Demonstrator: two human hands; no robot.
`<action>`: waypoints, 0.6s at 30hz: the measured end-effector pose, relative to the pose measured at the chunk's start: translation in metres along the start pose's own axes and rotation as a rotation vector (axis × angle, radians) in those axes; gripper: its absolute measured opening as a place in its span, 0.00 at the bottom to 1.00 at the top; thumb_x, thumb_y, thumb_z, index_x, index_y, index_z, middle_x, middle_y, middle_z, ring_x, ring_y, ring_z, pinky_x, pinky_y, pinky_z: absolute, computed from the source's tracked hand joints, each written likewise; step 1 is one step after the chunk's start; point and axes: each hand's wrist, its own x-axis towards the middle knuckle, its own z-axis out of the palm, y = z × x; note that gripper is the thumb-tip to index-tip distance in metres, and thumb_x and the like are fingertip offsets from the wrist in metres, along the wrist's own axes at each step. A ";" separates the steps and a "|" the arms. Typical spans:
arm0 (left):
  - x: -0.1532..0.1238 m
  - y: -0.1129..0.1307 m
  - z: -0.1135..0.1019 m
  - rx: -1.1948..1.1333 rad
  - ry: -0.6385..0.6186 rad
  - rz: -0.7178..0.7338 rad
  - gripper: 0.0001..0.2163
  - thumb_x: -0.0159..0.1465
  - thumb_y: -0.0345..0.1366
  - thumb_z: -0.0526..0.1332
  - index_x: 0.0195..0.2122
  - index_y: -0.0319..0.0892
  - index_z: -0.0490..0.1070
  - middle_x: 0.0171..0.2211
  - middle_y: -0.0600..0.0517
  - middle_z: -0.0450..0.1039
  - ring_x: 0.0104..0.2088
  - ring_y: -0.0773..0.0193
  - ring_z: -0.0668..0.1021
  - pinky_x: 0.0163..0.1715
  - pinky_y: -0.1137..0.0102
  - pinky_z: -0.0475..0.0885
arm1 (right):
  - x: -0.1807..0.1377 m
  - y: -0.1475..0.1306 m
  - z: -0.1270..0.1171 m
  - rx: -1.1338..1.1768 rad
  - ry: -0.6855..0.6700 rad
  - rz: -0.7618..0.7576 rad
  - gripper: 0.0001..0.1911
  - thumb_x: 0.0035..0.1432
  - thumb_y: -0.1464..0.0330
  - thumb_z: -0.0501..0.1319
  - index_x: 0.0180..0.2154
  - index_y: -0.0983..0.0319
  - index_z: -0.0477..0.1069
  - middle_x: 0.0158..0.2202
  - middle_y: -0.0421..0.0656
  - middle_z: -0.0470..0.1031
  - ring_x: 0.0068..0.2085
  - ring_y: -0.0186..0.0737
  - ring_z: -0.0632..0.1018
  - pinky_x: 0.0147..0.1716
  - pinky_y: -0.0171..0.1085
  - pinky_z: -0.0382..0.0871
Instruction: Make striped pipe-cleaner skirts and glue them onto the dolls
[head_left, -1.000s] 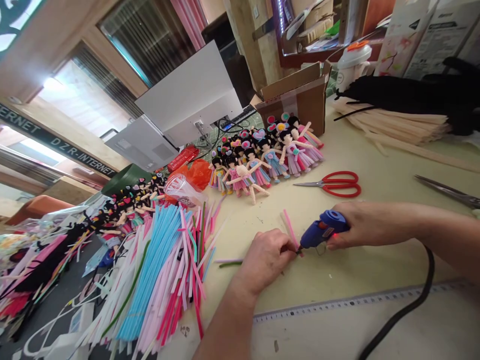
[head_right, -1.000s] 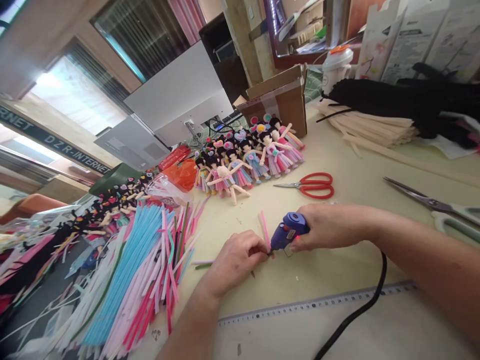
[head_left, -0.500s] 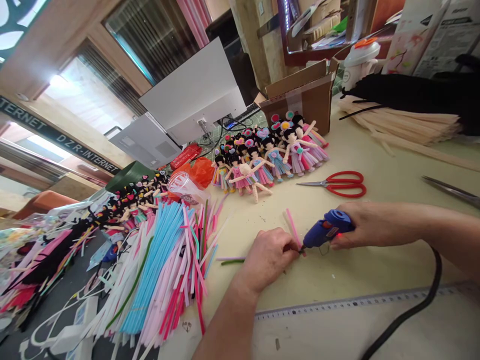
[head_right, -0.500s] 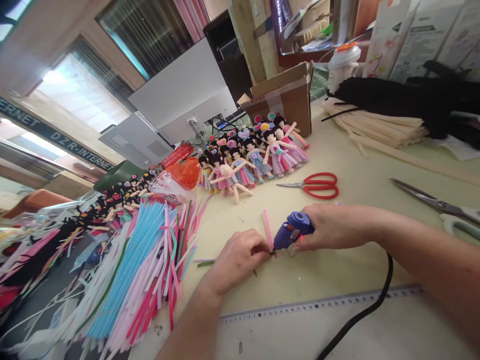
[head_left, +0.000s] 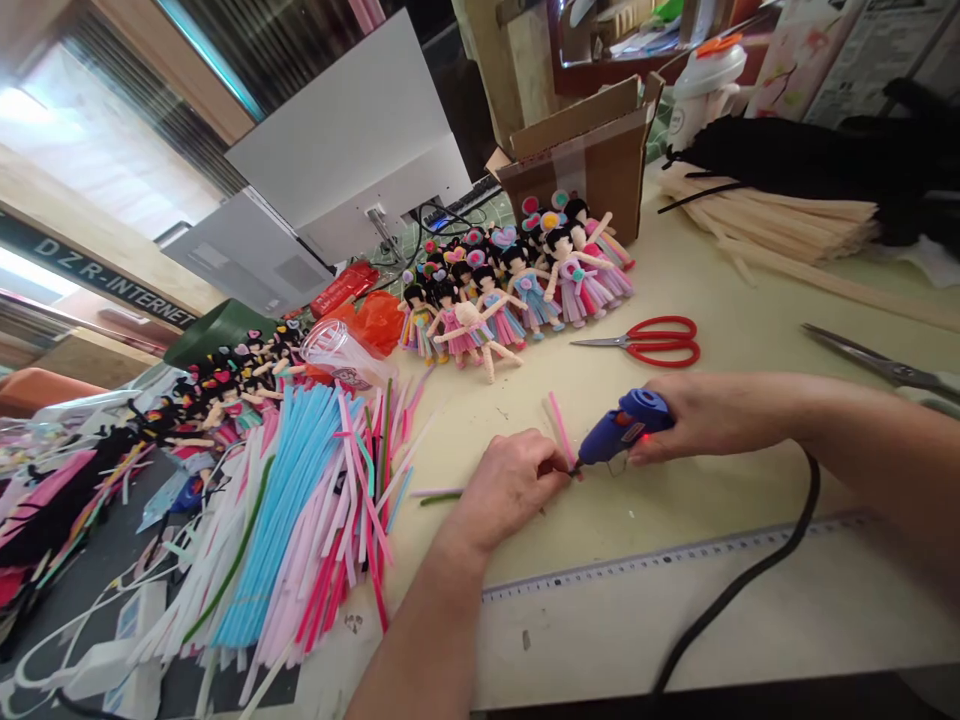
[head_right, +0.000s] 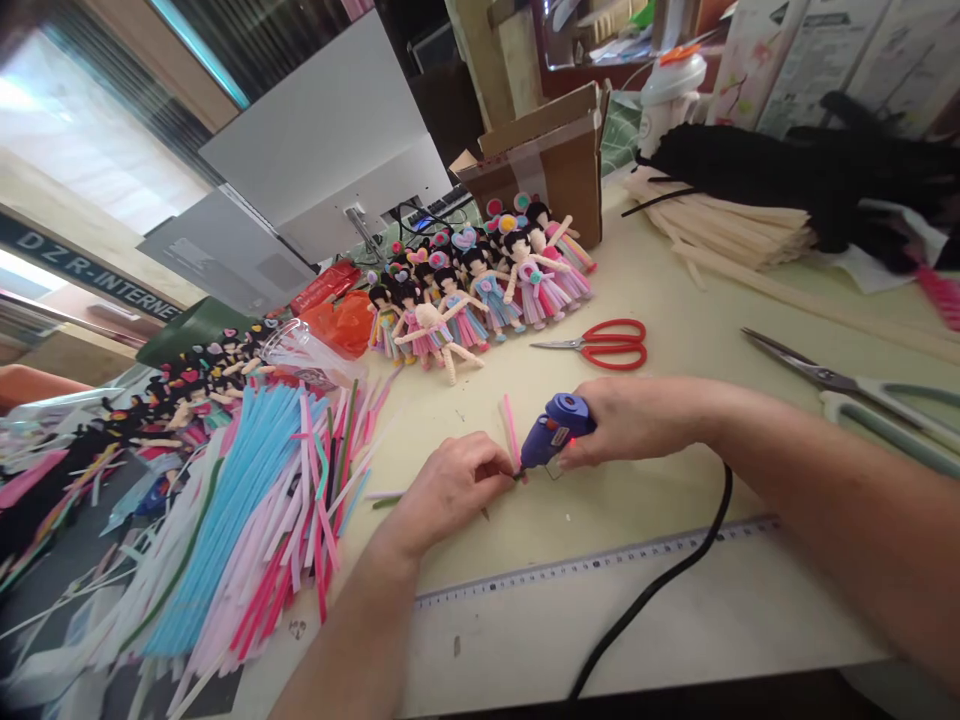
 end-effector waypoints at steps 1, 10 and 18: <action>0.000 0.000 0.000 0.001 0.002 0.002 0.03 0.60 0.29 0.63 0.32 0.42 0.76 0.33 0.53 0.76 0.35 0.65 0.76 0.38 0.70 0.67 | 0.000 0.000 0.000 0.001 -0.006 0.004 0.19 0.50 0.51 0.59 0.33 0.58 0.77 0.29 0.40 0.77 0.33 0.44 0.75 0.32 0.38 0.68; -0.001 -0.001 0.002 0.021 0.012 0.018 0.03 0.62 0.30 0.64 0.33 0.42 0.77 0.34 0.53 0.78 0.36 0.65 0.77 0.39 0.71 0.68 | 0.006 0.012 0.007 -0.001 0.024 -0.062 0.17 0.49 0.52 0.58 0.32 0.56 0.77 0.28 0.40 0.77 0.31 0.45 0.76 0.29 0.37 0.69; 0.000 -0.001 0.003 0.044 0.012 0.019 0.04 0.64 0.33 0.64 0.32 0.41 0.77 0.33 0.52 0.78 0.35 0.65 0.77 0.38 0.71 0.69 | 0.008 0.017 0.011 0.012 0.065 -0.065 0.17 0.49 0.51 0.60 0.31 0.55 0.78 0.28 0.42 0.79 0.31 0.50 0.78 0.29 0.41 0.73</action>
